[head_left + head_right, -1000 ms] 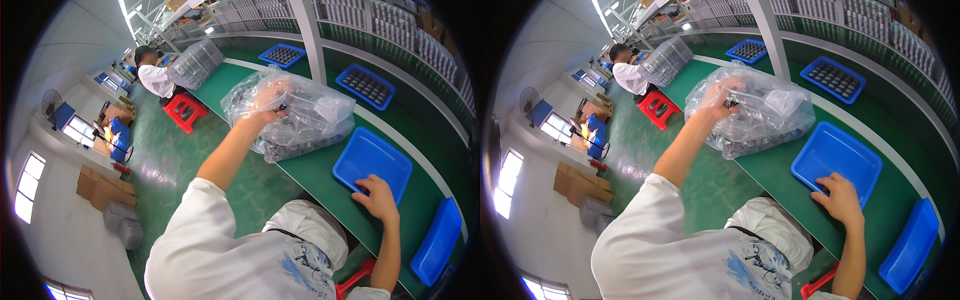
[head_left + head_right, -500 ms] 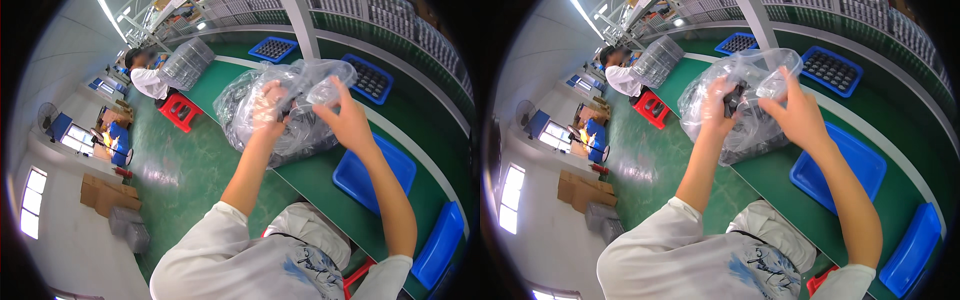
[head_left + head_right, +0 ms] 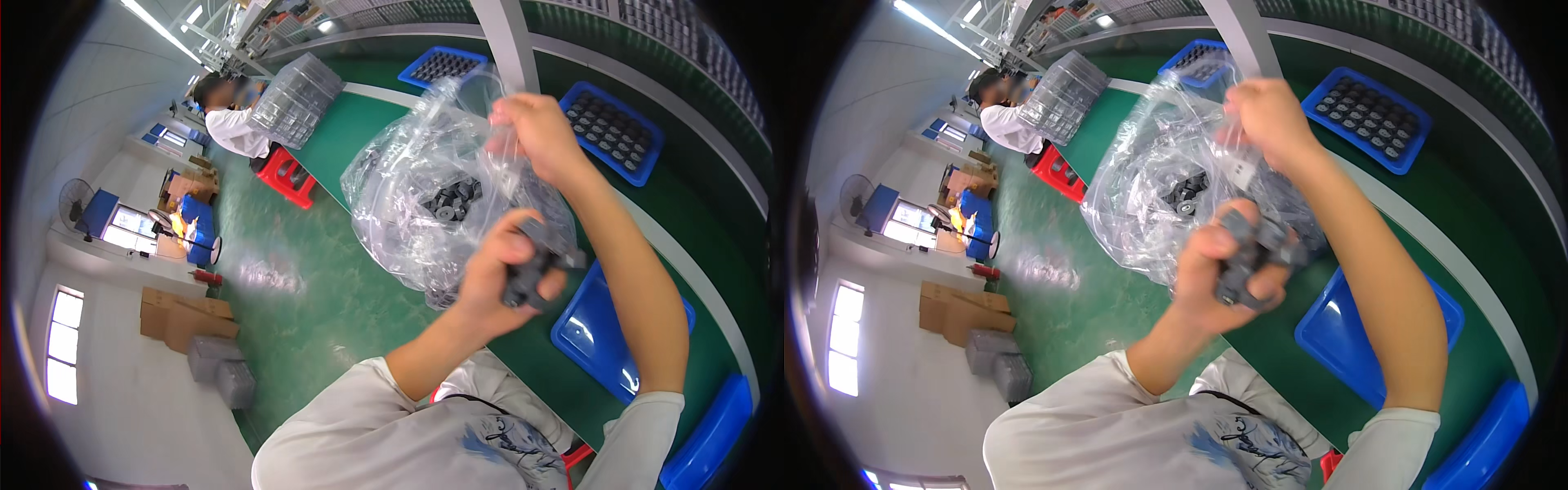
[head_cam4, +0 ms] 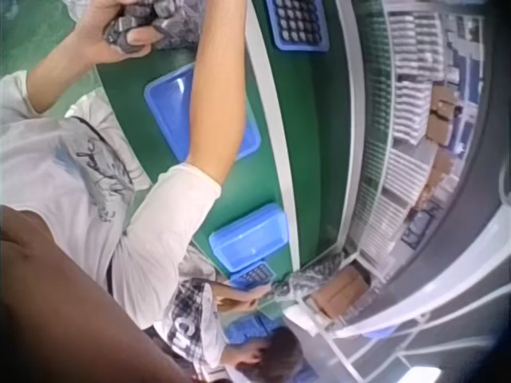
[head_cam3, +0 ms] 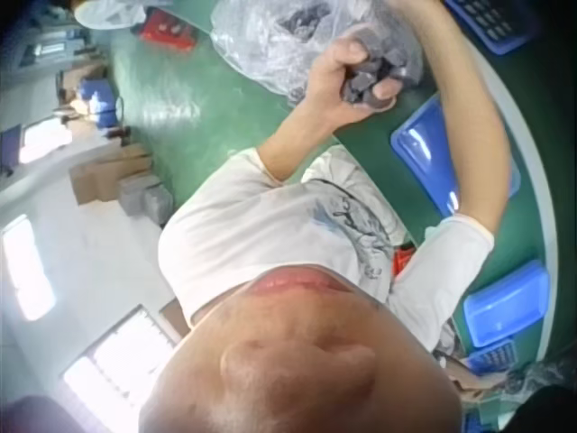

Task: Sorting and placing small metal components into a grid tray at an assembly station.

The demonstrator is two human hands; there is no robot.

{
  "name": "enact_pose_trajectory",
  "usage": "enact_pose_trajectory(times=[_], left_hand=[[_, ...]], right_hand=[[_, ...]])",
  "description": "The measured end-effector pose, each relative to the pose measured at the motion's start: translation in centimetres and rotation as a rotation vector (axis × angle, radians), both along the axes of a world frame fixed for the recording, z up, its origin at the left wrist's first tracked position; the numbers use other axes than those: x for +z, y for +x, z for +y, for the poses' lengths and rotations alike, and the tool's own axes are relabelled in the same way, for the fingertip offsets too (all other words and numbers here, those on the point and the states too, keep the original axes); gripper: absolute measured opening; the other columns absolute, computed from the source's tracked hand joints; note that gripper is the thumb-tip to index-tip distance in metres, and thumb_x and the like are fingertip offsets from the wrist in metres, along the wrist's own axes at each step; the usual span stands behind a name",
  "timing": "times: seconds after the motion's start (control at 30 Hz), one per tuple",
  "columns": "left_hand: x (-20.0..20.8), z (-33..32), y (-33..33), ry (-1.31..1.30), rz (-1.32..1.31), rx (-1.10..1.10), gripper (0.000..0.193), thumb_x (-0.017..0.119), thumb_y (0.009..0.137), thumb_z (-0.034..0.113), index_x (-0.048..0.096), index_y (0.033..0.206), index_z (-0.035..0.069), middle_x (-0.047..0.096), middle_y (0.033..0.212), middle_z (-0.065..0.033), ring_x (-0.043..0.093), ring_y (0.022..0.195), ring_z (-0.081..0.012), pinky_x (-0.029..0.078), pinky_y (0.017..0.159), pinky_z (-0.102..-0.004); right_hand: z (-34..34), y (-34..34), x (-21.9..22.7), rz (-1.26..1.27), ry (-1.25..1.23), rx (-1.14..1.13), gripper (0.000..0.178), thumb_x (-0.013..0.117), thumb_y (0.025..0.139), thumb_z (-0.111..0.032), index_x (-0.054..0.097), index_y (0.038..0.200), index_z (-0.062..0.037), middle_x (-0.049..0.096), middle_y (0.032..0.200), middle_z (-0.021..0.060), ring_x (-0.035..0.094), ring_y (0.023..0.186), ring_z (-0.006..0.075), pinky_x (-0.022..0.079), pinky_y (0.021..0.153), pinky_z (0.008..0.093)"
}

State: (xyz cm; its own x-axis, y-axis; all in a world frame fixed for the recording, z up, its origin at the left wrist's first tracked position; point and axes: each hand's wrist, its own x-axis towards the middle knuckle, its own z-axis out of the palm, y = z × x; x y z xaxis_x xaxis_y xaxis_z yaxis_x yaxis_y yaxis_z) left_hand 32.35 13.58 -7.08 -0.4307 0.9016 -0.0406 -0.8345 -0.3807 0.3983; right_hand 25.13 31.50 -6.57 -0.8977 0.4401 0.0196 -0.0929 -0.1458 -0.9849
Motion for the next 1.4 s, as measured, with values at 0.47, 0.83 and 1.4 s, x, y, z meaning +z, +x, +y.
enact_pose_trajectory(times=[0.47,0.83,1.4], left_hand=[[-10.0,8.3,5.4,0.128,2.036,0.153,0.013,0.07,0.065,0.019,0.072,0.077,0.015,0.059,0.099,-0.0109,0.06,0.089,-0.0328,0.047,0.073,-0.0455],[-6.7,7.2,2.0,0.202,1.862,-0.35,0.03,0.072,0.079,0.003,0.073,0.109,0.006,0.066,0.128,-0.0138,0.062,0.12,-0.0329,0.053,0.096,-0.039],[-8.5,9.0,0.1,-0.049,2.304,0.121,0.021,0.077,0.079,0.011,0.074,0.1,0.013,0.063,0.116,-0.0048,0.049,0.12,-0.0326,0.043,0.101,-0.044]], right_hand=[[3.7,24.2,-4.0,-0.248,0.158,-0.46,0.025,0.06,0.1,-0.026,0.068,0.104,-0.0028,0.048,0.068,-0.0031,0.042,0.056,0.0026,0.037,0.051,0.0203],[-1.3,32.0,-8.7,-0.383,0.785,-0.35,0.021,0.059,0.095,-0.008,0.067,0.113,-0.0015,0.069,0.103,0.0113,0.066,0.093,0.0228,0.052,0.084,0.0338],[-0.7,29.6,-8.5,-0.371,1.263,-0.204,0.022,0.069,0.084,-0.002,0.067,0.105,-0.005,0.062,0.105,0.01,0.062,0.098,0.0285,0.052,0.084,0.0364]])
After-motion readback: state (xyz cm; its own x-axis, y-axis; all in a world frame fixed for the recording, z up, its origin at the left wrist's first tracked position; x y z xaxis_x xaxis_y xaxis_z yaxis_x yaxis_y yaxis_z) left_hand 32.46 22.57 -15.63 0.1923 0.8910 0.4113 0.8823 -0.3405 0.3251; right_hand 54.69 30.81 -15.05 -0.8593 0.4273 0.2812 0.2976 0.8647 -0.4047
